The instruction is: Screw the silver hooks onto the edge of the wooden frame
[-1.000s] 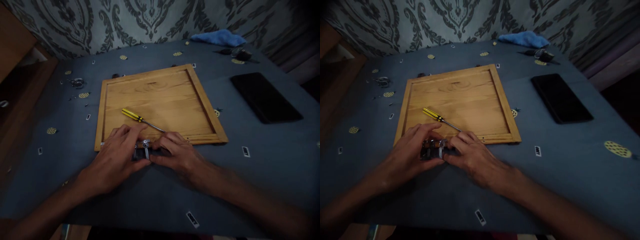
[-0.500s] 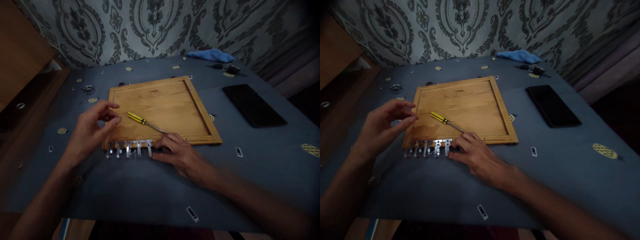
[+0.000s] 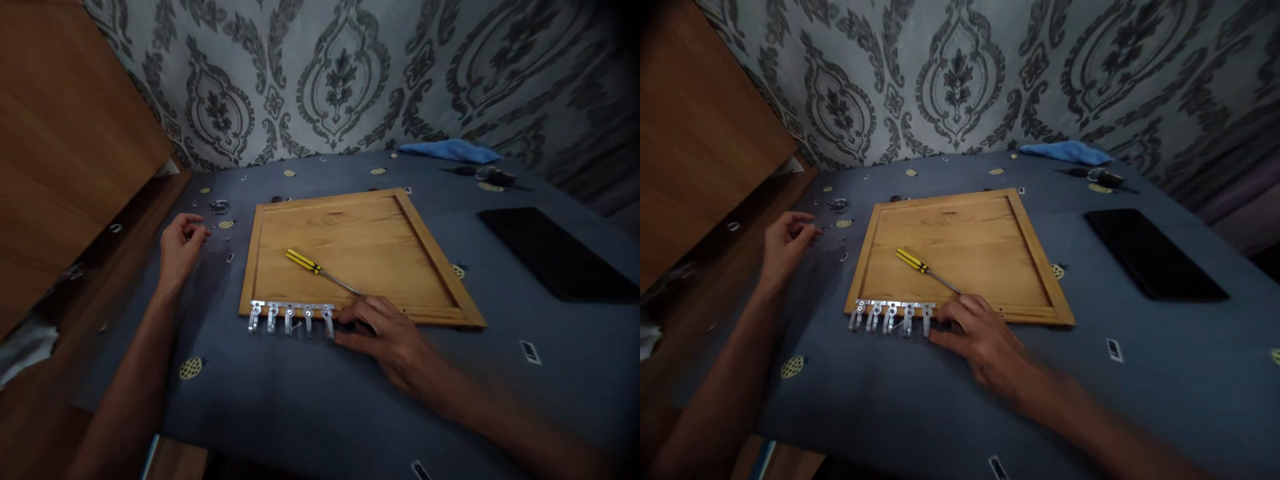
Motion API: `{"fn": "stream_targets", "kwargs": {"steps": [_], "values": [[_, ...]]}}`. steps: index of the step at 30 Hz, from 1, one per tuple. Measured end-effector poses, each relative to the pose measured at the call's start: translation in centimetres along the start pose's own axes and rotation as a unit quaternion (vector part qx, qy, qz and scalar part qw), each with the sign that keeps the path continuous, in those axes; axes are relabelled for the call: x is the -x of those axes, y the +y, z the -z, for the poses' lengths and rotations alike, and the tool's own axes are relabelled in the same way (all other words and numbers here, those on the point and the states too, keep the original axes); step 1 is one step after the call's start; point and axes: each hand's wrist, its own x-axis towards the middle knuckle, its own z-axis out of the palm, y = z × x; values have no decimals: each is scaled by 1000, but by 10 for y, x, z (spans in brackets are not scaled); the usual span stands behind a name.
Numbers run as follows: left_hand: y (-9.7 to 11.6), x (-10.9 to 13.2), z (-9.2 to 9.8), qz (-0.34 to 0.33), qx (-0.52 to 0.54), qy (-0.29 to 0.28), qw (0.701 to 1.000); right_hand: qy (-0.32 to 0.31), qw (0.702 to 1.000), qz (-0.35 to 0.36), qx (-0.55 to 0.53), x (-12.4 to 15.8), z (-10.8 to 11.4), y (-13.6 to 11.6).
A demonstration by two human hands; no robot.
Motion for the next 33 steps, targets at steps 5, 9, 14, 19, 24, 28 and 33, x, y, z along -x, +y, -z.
{"fn": "stream_targets", "kwargs": {"steps": [5,9,14,19,24,28,33], "values": [[-25,-5,-5,15,-76,-65,995,10,1000,8,6,-1,1,1],[-31,-2,-18,8,-132,-106,986,-2,1000,1,11,-1,4,0],[-31,0,-27,-11,-175,-129,976,17,1000,9,-5,-1,0,2],[-31,0,-29,-27,-210,-132,968,19,1000,13,-7,-1,-2,3],[-30,0,-31,-34,-243,-124,962,0,1000,-2,-8,-4,4,-2],[-29,0,-32,-34,-263,-118,957,1,1000,3,-1,-3,5,-3],[-27,0,-32,-29,-282,-110,953,-10,1000,3,-11,-2,3,-2]]}}
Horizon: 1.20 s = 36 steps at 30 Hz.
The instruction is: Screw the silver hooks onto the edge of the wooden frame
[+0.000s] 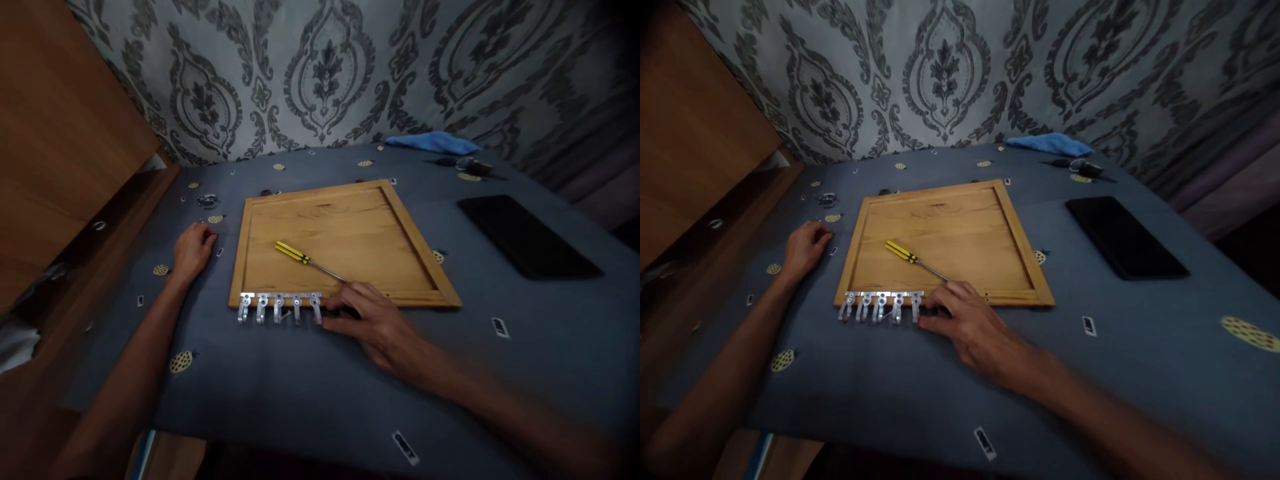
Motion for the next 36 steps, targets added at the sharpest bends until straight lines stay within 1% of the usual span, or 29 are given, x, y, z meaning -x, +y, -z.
{"fn": "stream_targets", "kwargs": {"steps": [11,16,19,25,31,36], "values": [[-3,-1,0,-7,-4,22,1000,-33,999,-28,6,2,1,-2],[-5,0,8,-2,13,14,1000,-7,1000,-10,15,2,-2,0],[-2,2,16,-9,36,3,999,-4,1000,-7,25,3,-4,2],[15,8,30,-28,99,-21,994,1,1000,-5,26,4,-6,3],[35,14,34,-51,168,-39,984,0,1000,-15,23,2,-3,-1],[59,22,44,-95,207,-71,971,-1,1000,-12,18,3,-2,-1]]}}
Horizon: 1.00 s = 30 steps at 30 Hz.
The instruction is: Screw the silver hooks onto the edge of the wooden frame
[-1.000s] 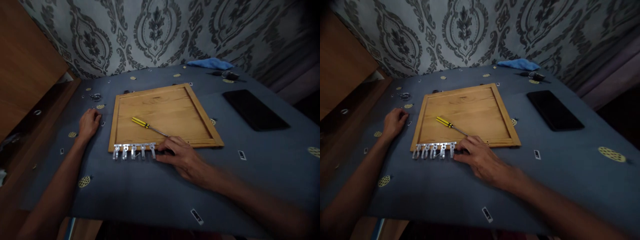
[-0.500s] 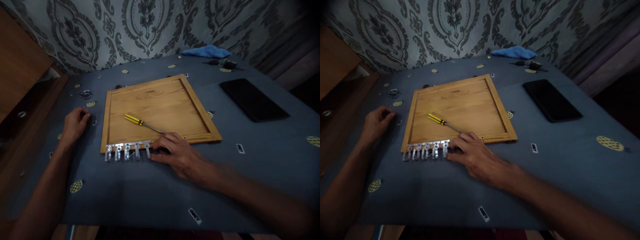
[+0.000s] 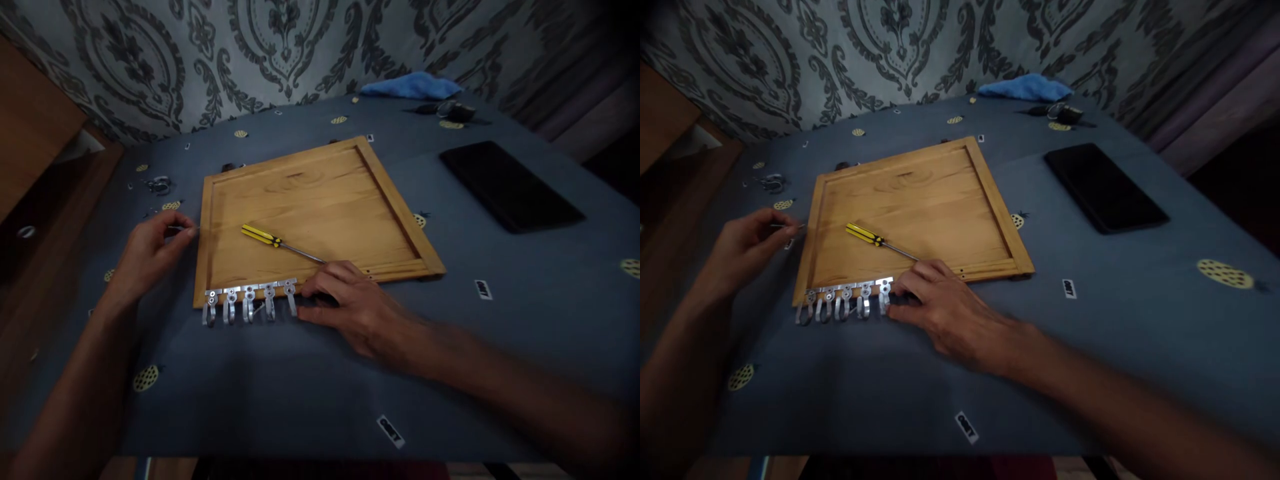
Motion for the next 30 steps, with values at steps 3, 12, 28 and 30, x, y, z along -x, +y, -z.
{"fn": "stream_targets", "kwargs": {"steps": [3,12,28,30], "values": [[24,6,-1,-36,24,-48,998,-16,1000,-9,3,0,2,0],[86,20,-18,-148,73,-218,962,-14,1000,-16,12,-2,4,-4],[103,25,-29,-196,6,-323,926,-17,999,-18,29,-2,3,-5],[103,24,-29,-195,1,-326,925,-17,999,-14,30,-2,3,-5]]}}
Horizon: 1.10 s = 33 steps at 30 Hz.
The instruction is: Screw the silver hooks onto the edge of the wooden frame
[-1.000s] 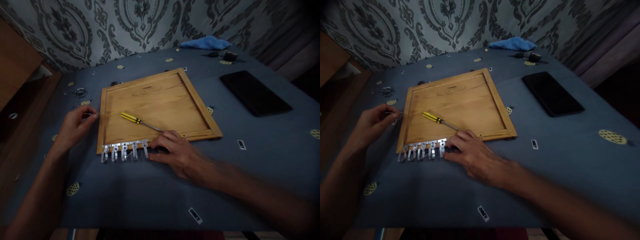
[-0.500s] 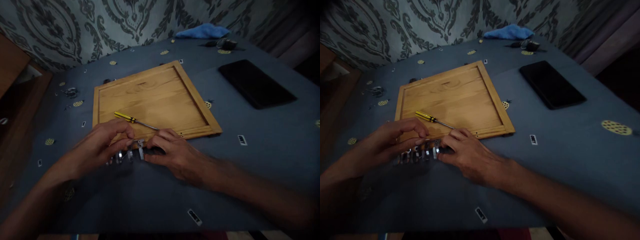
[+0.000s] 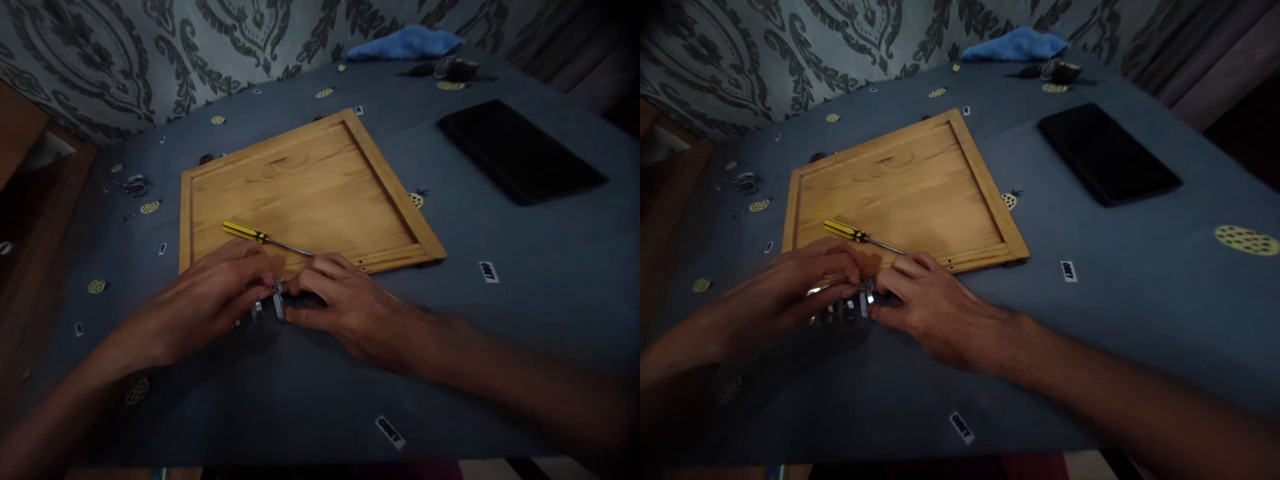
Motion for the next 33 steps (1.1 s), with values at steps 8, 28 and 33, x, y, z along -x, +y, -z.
{"fn": "stream_targets", "kwargs": {"steps": [8,28,33], "values": [[0,-5,0,8,-25,-26,999,-6,1000,2,0,-1,1,0],[4,-8,-1,46,-62,-40,996,-14,1000,-2,-18,-2,3,0],[4,-7,-1,52,-63,-34,996,-7,1000,5,-17,-2,1,0]]}}
